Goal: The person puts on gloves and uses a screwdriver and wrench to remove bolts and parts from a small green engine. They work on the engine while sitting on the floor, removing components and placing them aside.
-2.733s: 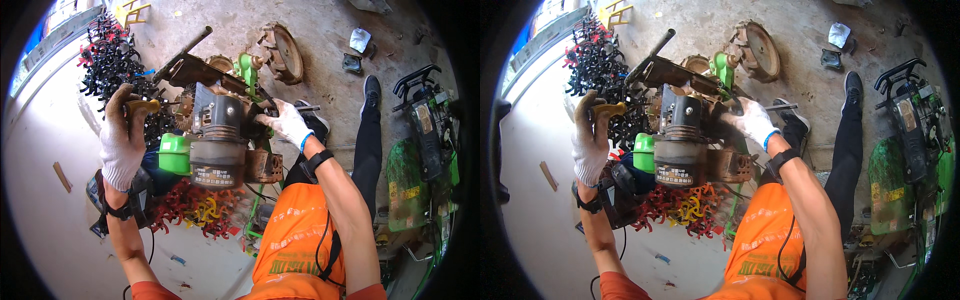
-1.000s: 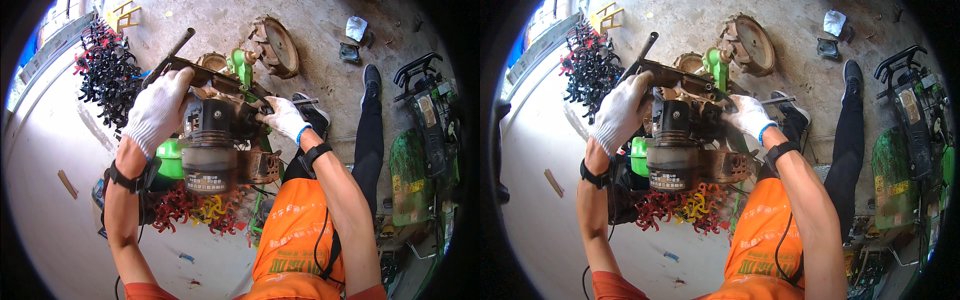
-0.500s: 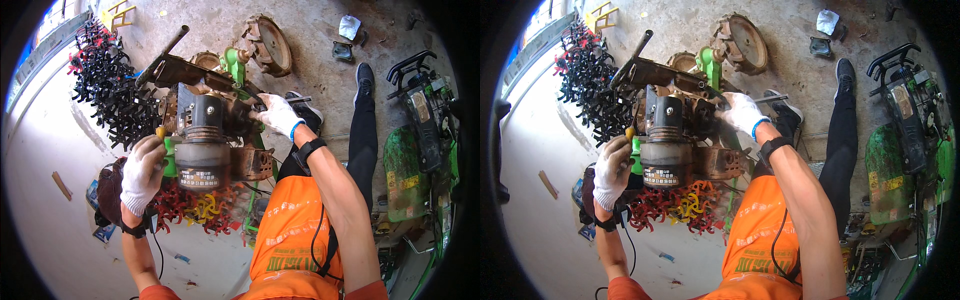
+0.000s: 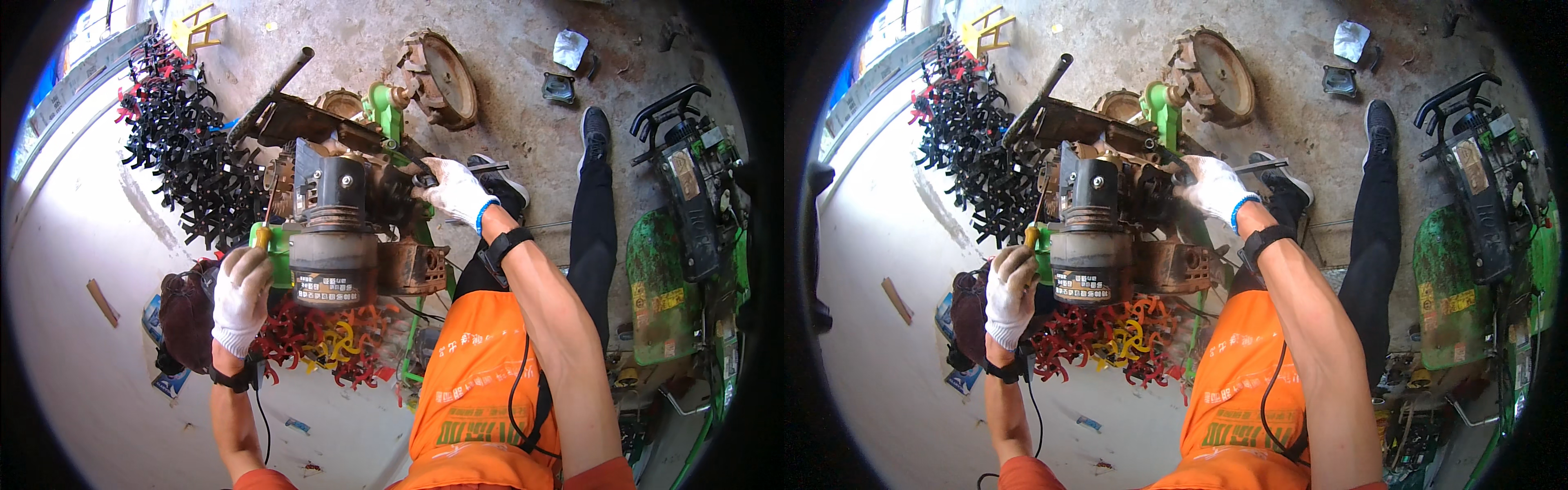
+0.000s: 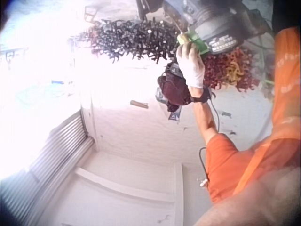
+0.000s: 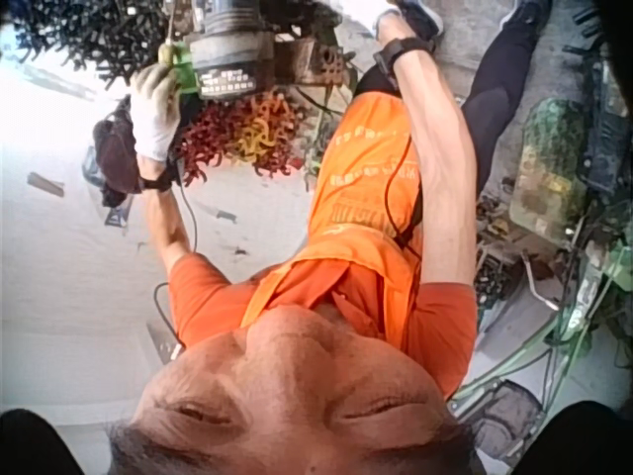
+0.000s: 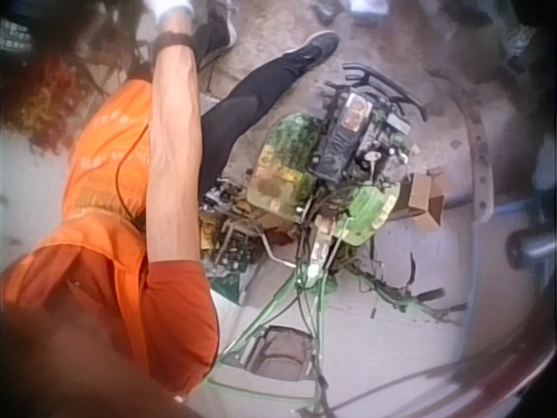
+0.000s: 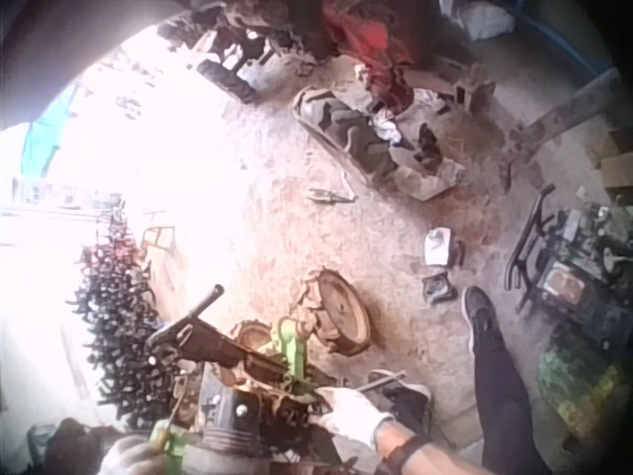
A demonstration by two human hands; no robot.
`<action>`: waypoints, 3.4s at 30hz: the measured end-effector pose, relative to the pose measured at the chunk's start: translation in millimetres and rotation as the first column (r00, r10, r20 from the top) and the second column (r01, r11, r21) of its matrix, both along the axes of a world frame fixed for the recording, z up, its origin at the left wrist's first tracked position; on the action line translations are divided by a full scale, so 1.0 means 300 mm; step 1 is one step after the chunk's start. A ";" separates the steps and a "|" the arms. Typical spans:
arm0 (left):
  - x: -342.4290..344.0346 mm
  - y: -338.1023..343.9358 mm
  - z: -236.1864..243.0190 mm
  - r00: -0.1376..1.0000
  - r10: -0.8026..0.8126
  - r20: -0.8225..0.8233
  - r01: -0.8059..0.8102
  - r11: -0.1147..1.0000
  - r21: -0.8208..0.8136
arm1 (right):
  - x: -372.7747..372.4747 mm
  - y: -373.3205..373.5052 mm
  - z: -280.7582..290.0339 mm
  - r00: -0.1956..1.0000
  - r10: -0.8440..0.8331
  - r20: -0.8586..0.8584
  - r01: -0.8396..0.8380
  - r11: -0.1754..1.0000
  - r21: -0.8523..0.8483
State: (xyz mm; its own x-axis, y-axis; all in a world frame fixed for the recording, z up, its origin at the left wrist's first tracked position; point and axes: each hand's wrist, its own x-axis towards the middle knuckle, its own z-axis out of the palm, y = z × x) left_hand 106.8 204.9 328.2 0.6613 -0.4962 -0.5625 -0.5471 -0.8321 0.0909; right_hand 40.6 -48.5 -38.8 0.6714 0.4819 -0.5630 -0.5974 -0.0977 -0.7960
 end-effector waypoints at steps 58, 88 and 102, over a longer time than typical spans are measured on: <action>-0.063 0.129 0.046 0.979 0.182 0.094 -0.184 0.983 0.011 | 0.027 -0.011 0.025 0.993 -0.021 -0.115 0.027 0.998 0.054; 0.457 -0.392 -0.327 0.982 -0.133 -0.133 0.179 0.878 0.445 | 0.023 -0.010 0.017 1.000 0.011 0.002 -0.011 0.997 -0.079; 0.194 -0.246 -0.016 0.986 0.158 0.052 -0.160 0.986 0.044 | -0.003 0.020 -0.029 0.999 -0.027 -0.046 0.027 1.000 -0.002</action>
State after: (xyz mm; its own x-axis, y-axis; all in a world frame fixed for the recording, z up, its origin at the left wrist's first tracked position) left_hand 164.9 131.2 323.2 0.7568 -0.3560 -0.5482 -0.4101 -0.9117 0.0258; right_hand 39.7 -42.4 -47.5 0.6575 0.4633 -0.5942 -0.6358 -0.0820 -0.7675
